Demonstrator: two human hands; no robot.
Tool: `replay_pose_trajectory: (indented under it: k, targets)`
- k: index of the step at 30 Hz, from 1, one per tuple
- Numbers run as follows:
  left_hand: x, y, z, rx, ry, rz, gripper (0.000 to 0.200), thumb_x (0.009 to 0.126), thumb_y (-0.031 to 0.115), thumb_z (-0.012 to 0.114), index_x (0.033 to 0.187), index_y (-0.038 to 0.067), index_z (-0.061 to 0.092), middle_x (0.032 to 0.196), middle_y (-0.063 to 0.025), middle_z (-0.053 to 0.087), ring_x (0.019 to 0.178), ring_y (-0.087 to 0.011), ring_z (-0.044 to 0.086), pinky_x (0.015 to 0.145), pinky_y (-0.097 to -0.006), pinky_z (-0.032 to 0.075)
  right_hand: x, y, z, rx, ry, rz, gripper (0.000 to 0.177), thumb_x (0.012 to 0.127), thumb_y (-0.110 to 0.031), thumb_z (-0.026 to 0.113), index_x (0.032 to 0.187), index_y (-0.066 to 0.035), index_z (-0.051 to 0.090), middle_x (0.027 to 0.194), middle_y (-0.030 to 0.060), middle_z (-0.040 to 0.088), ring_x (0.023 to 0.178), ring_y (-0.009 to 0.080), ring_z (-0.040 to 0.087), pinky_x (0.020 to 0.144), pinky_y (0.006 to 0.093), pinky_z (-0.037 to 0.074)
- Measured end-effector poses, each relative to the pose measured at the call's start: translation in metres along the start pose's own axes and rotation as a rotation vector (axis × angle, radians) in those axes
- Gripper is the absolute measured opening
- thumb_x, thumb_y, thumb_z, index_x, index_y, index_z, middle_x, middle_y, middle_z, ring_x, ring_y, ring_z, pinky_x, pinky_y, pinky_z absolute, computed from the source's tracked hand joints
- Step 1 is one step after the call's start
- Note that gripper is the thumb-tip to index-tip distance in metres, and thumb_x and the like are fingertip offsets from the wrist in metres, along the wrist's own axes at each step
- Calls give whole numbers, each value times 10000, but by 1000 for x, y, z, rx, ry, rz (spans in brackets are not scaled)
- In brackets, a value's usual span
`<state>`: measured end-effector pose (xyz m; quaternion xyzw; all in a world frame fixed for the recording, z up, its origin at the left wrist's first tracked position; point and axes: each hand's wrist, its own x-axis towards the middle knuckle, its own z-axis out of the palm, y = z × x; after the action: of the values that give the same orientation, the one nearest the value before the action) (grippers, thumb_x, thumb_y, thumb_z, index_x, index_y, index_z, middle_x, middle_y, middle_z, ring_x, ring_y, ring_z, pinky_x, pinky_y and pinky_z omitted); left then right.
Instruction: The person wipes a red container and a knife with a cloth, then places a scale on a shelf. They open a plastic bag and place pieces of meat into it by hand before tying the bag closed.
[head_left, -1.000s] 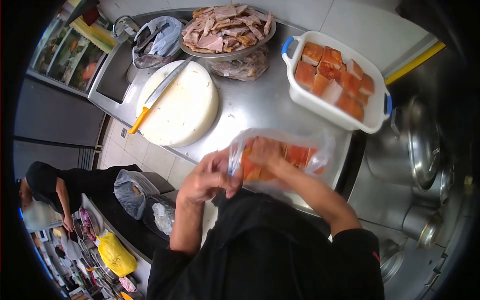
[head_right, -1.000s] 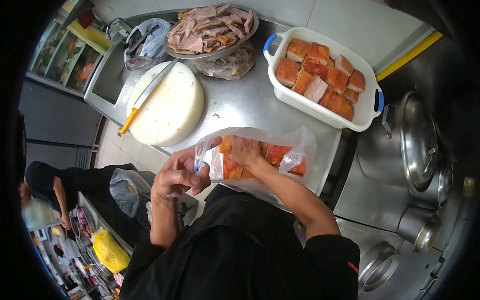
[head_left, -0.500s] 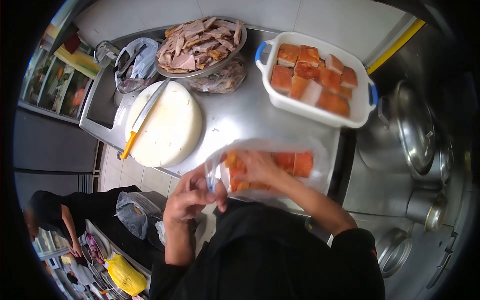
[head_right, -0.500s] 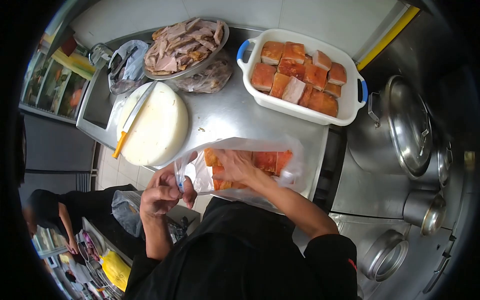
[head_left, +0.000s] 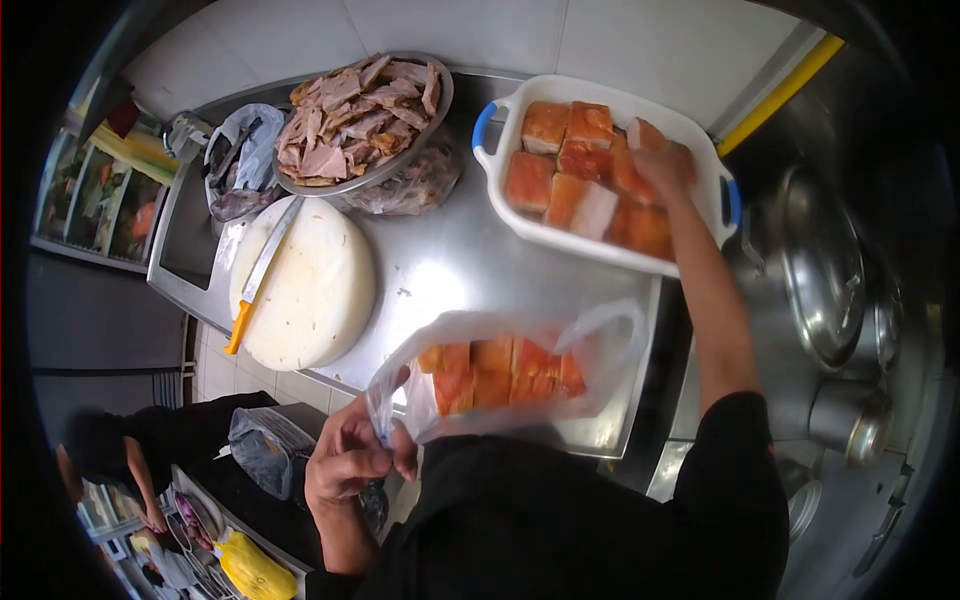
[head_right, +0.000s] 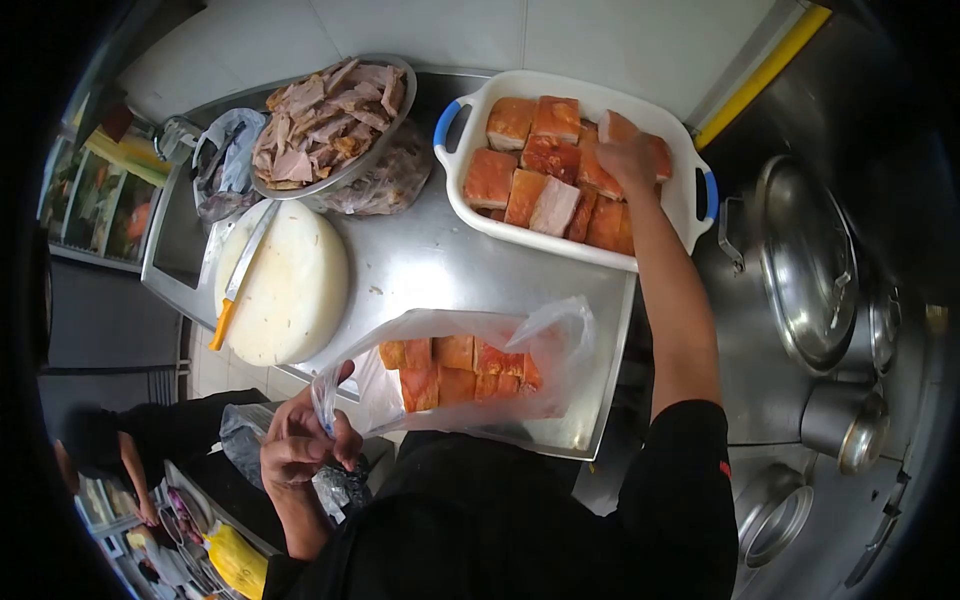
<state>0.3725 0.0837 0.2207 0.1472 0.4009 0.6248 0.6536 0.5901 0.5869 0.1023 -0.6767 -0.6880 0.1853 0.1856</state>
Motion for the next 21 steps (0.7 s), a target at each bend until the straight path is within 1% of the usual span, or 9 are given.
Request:
replay_pose_trajectory:
  k: [1,4,6,8,11,14,17,20,21]
  targets:
    - [0,0,1,3,18,2,925,600,0,605,1476,-95,323,757,-224,629,678,-290,661,711,-289,525,17,9,12,10,-66,29,870,734,-437,704,1372,103,464,1185,258,654,1195,342,600,1052,408,432]
    - [-3,-2,4,-34,84,9,932,594,8,622,1471,-104,325,753,-220,630,669,-290,659,704,-287,520,42,16,40,-16,-18,27,895,729,-304,716,1447,70,336,1205,274,621,1155,361,611,1045,380,441]
    - [-4,-3,4,-42,100,15,933,594,13,629,1468,-108,326,746,-220,630,662,-291,657,696,-284,514,44,25,49,-3,-233,-18,1129,602,-300,807,1482,86,214,1389,289,473,1288,347,510,1076,361,423]
    - [-1,-5,6,-50,103,38,927,598,20,631,1463,-118,326,735,-220,631,652,-285,655,681,-278,505,41,27,45,-12,-322,-76,1252,544,-307,859,1517,48,156,1496,296,373,1367,345,440,1107,349,400]
    - [1,-5,5,-40,89,39,920,607,29,632,1460,-125,324,735,-223,632,652,-275,656,684,-267,501,26,28,37,-24,-286,-218,1176,594,-299,838,1533,-28,185,1495,284,375,1377,355,426,1114,359,400]
    - [1,-3,8,-30,95,24,912,613,44,635,1454,-130,329,746,-217,635,653,-267,657,707,-254,500,0,14,24,-237,-326,-185,1075,644,-308,822,1528,-97,247,1508,235,380,1373,374,424,1119,384,401]
    - [-3,-4,7,1,98,24,899,620,50,636,1450,-129,338,755,-213,634,656,-268,657,711,-258,503,13,32,46,-338,-215,-268,1002,671,-334,817,1501,-106,304,1461,196,454,1349,373,447,1100,417,420]
    - [-5,-4,6,18,104,20,884,627,55,635,1444,-129,350,763,-210,632,660,-270,657,710,-264,504,33,38,58,-406,-199,-383,941,670,-359,824,1450,-67,386,1403,193,517,1295,365,500,1062,431,453]
    - [-8,-5,5,17,117,18,879,629,56,634,1442,-129,354,766,-209,631,662,-271,657,709,-265,504,34,42,55,-396,-133,-430,915,671,-352,824,1431,-54,410,1386,193,532,1276,356,519,1040,424,467]
